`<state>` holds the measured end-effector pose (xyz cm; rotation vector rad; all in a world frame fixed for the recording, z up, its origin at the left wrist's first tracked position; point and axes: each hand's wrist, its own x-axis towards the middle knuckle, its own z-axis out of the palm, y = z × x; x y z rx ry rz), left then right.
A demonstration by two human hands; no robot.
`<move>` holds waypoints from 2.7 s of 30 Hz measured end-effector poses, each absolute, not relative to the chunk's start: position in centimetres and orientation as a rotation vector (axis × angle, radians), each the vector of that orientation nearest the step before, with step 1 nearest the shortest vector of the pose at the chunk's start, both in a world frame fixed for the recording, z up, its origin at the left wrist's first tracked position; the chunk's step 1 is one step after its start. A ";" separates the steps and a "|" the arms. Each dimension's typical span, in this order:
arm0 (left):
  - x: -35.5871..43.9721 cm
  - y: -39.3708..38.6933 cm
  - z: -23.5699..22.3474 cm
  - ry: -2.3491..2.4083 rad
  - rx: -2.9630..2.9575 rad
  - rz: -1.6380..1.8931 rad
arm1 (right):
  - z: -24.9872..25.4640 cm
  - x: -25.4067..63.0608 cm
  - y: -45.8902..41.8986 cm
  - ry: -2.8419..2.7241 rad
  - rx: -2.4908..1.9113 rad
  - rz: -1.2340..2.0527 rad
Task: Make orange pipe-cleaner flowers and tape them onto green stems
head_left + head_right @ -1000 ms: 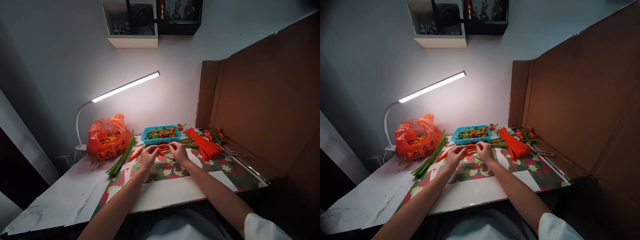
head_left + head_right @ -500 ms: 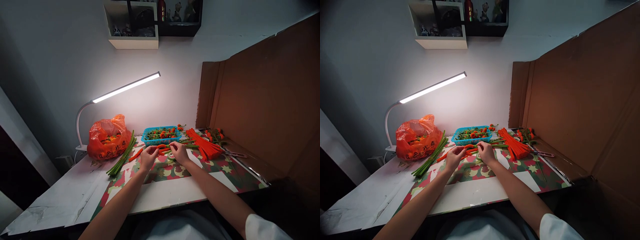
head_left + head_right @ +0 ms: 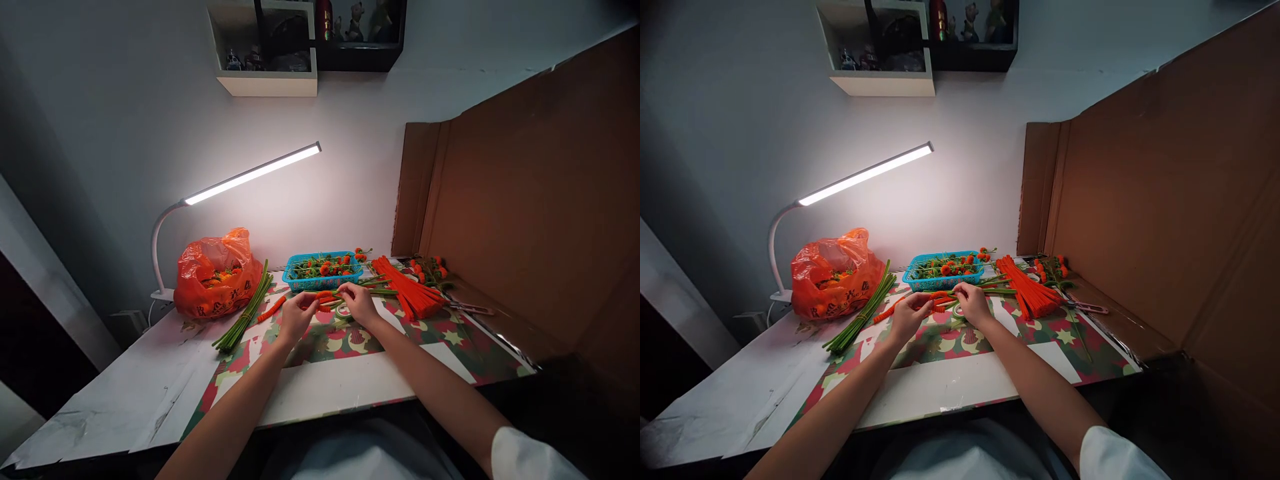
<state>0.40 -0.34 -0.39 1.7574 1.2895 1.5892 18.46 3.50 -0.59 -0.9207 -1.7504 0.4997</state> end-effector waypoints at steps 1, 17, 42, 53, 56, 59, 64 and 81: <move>0.4 -0.3 -0.4 1.287 1.756 1.589 | -0.6 18.5 3.5 -1.751 -0.915 0.505; 0.8 -1.1 0.5 1.275 1.770 1.619 | -0.2 18.0 2.9 -1.733 -0.962 0.560; 0.2 -0.6 0.3 1.312 2.027 1.420 | -0.3 18.4 3.2 -1.872 -0.862 0.407; 0.9 -0.6 0.3 1.259 1.775 1.546 | 0.1 18.2 2.7 -1.826 -0.913 0.332; 0.8 -0.5 0.2 1.273 1.765 1.548 | 0.1 18.3 2.8 -1.828 -0.911 0.332; 0.6 -0.4 0.1 1.290 1.809 1.536 | -0.1 18.4 3.0 -1.845 -0.901 0.330; 0.3 -0.3 -0.1 1.348 1.946 1.510 | -0.2 18.5 3.0 -1.894 -0.861 0.291; 0.2 -0.3 0.1 1.501 2.114 1.396 | 0.0 18.4 2.5 -1.947 -0.808 0.266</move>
